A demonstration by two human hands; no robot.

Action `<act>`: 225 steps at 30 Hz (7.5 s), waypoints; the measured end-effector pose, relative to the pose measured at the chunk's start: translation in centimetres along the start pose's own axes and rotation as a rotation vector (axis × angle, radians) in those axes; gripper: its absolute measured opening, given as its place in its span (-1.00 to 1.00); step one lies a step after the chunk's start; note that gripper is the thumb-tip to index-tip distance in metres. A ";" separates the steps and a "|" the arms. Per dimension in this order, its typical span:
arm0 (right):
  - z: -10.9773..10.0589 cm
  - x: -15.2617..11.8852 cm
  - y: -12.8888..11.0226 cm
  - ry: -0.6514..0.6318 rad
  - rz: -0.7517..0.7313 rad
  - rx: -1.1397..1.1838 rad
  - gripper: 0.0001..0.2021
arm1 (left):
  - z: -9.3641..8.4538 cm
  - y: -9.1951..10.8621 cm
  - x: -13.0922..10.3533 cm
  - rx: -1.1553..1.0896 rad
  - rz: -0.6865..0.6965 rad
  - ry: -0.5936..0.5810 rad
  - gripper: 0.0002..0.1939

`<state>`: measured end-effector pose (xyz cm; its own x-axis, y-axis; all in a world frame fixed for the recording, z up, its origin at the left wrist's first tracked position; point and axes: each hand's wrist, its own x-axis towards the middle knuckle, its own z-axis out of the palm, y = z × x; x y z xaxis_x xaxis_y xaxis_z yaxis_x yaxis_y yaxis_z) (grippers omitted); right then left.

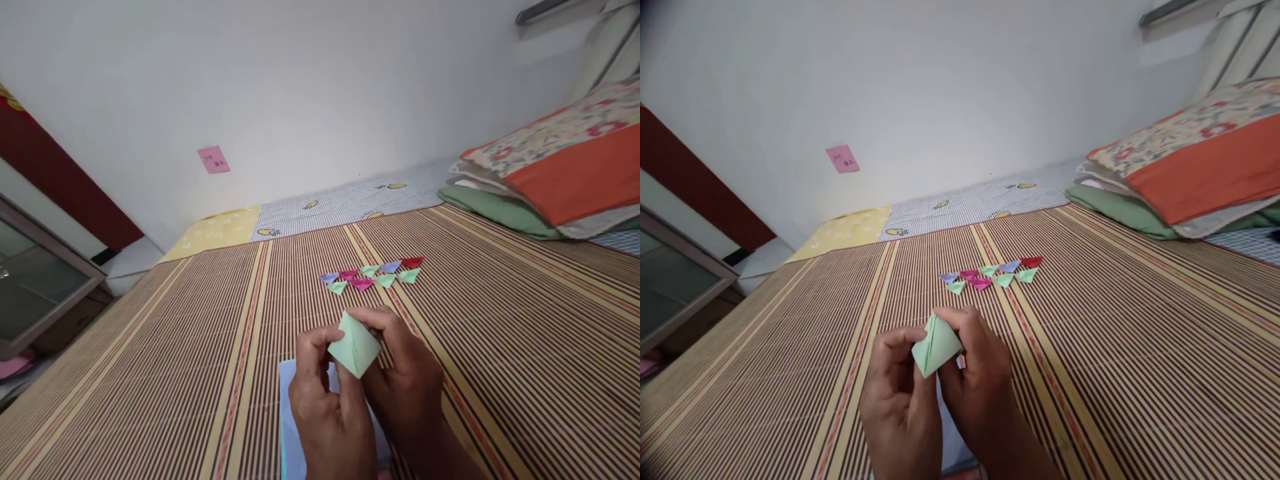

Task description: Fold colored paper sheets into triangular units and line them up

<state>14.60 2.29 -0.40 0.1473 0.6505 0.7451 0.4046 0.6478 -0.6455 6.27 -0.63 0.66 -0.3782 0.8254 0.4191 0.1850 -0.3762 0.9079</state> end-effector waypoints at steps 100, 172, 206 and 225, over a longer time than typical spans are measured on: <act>-3.4 2.9 1.2 -0.526 0.379 0.304 -0.69 | -3.0 -1.4 3.9 -0.227 -0.376 -0.320 -0.77; -1.9 2.1 1.7 -0.369 0.719 0.751 -0.71 | -4.5 -1.6 4.8 -0.004 0.125 -0.432 -0.82; -1.7 2.0 0.1 -0.226 0.386 0.275 -0.84 | -2.9 -1.6 2.9 0.071 0.023 -0.141 -0.87; -1.6 1.9 0.9 -0.297 0.487 0.437 -0.95 | -2.1 -0.8 2.6 0.059 -0.095 -0.143 -0.74</act>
<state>16.66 3.44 0.71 -0.0582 0.9462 0.3183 -0.0521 0.3156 -0.9475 3.24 0.93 1.04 -0.2649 0.9091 0.3216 0.2093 -0.2713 0.9395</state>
